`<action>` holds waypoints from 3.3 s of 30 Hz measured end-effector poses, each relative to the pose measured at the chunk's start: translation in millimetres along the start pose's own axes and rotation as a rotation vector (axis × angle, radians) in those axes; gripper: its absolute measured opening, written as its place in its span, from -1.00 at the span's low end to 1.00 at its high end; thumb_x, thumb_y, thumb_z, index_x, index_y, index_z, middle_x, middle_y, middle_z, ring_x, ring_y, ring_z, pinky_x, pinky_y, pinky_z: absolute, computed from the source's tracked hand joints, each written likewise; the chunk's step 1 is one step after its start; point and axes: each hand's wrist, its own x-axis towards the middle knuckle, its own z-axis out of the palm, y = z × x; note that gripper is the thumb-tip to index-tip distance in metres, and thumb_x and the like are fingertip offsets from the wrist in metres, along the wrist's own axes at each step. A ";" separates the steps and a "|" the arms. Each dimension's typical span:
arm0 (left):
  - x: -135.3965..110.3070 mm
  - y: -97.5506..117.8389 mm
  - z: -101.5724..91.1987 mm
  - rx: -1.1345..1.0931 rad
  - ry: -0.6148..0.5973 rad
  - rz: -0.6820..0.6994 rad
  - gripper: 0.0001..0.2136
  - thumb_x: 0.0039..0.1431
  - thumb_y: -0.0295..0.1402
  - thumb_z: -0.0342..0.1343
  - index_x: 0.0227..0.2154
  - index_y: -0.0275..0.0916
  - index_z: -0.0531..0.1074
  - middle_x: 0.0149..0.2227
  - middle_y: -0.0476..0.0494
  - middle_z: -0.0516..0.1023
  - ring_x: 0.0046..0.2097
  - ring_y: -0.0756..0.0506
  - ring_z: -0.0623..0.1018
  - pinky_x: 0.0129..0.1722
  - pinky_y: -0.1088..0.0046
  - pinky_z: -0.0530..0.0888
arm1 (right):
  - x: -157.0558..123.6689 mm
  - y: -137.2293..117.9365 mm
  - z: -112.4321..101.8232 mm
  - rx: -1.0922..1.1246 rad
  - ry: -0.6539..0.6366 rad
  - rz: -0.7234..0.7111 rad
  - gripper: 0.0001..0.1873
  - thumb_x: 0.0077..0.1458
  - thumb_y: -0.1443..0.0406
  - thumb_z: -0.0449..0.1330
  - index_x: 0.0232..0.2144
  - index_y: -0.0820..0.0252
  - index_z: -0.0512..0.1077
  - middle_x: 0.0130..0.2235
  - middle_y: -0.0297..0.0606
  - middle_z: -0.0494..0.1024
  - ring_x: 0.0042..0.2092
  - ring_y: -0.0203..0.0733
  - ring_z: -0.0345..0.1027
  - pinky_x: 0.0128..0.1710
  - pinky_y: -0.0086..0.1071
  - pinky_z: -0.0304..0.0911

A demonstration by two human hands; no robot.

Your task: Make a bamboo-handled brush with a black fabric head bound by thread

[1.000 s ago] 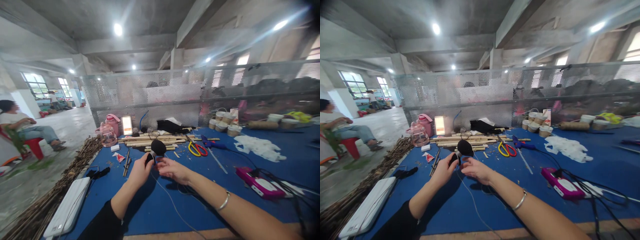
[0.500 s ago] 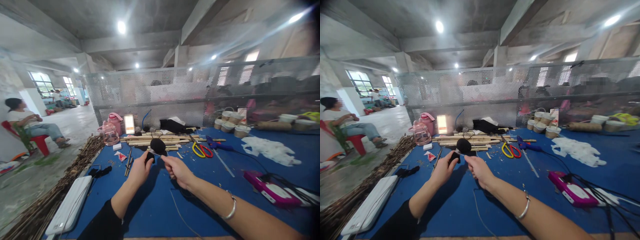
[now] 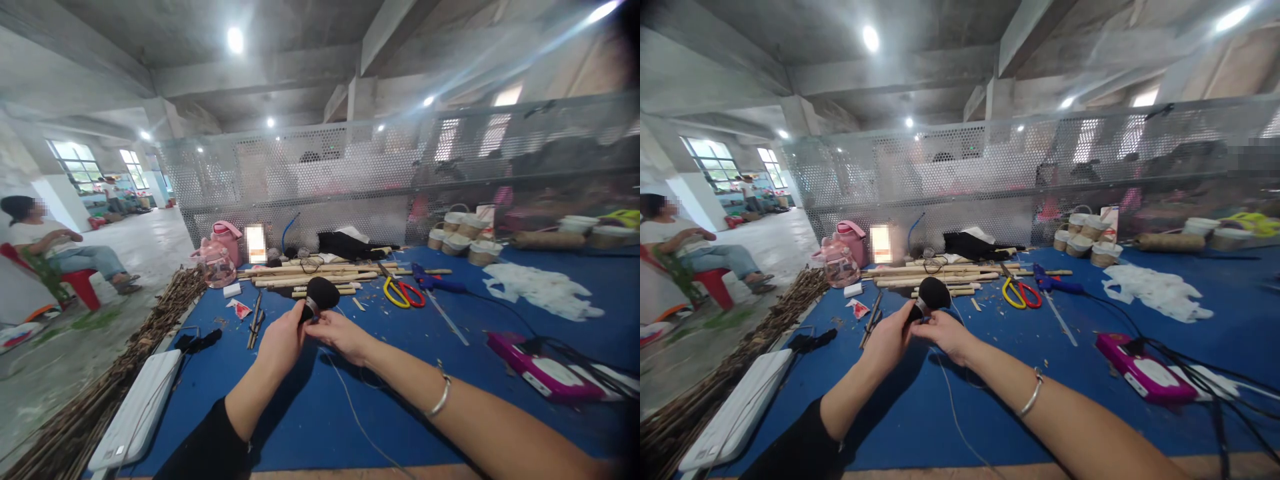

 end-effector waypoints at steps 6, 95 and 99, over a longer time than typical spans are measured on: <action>0.2 -2.1 5.6 0.026 -0.006 -0.020 -0.60 0.22 -0.35 -0.13 0.12 -0.23 0.18 -0.14 -0.27 0.52 -0.13 -0.16 0.53 -0.18 0.39 0.39 | 6.9 11.2 -2.7 -0.052 0.129 -0.029 -0.77 -0.25 0.32 0.25 -0.42 0.24 0.39 -0.58 -0.46 0.31 -0.53 -0.37 0.10 -0.43 -0.43 0.04; 2.0 28.4 21.8 -0.099 -0.064 -0.082 -0.59 0.17 -0.33 -0.07 0.10 -0.23 0.22 -0.04 -0.28 0.47 -0.09 -0.19 0.51 -0.14 0.34 0.39 | 4.3 8.7 -26.3 0.160 0.300 0.068 -0.53 -0.34 0.07 0.38 -0.57 0.20 0.20 -0.76 -0.63 -0.04 -0.71 -0.54 -0.28 -0.72 -0.55 -0.41; 6.7 17.4 11.2 -0.251 0.063 -0.021 -0.65 0.22 -0.37 -0.14 0.04 -0.23 0.30 -0.10 -0.25 0.52 -0.10 -0.13 0.51 -0.12 0.40 0.37 | 1.9 2.6 -28.0 0.047 0.192 0.010 -0.54 -0.22 -0.03 0.27 -0.51 0.19 0.23 -0.72 -0.60 0.02 -0.68 -0.50 -0.26 -0.69 -0.53 -0.41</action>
